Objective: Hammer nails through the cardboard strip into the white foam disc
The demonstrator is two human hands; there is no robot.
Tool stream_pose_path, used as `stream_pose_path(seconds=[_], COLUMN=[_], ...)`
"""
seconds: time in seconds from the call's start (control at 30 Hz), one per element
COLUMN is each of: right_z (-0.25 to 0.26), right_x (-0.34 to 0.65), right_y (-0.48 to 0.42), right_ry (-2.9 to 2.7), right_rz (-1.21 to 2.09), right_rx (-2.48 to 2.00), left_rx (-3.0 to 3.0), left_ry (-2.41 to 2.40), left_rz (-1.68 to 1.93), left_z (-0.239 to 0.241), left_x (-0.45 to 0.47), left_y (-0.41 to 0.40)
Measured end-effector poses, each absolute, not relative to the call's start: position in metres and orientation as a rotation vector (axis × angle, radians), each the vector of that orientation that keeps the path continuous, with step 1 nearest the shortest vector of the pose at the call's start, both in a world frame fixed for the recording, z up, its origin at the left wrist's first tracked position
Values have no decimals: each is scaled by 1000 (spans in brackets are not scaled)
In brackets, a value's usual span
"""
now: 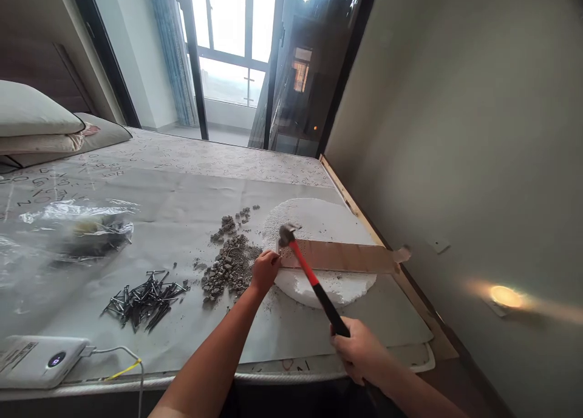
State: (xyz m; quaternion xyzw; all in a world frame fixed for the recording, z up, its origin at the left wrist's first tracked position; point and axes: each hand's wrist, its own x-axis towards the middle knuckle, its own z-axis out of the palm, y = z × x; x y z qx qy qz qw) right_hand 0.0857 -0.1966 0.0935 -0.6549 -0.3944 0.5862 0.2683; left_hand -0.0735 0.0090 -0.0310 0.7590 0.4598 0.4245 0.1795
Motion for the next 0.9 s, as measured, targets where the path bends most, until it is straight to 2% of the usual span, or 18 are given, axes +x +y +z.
stream_pose_path(seconds=[0.13,0.3,0.47,0.63,0.8,0.9], right_z=[98,94,98,95,99,101], right_x=[90,88,90,89,89,87], right_y=[-197,-194,-194,-193,-192,-192], right_ry=[-1094,-1035,-1087,-1025,-1051,-1065], right_rz=[1510,1605,1479,1606,1478,1536], right_rx=[-1657,-1824,-1741,-1859,-1784,-1879], left_rx=[2161,2145,2153,2136,2130,2132], left_ry=[1280,1307,1266,1282,1286,1307], left_rz=[1220,1201,1215,1212,1185,1167], left_z=[-32,-33,-32,-32,-34,-34], left_x=[-73,-73,-73,-73,-73,-73], left_y=[9,10,10,10,10,11])
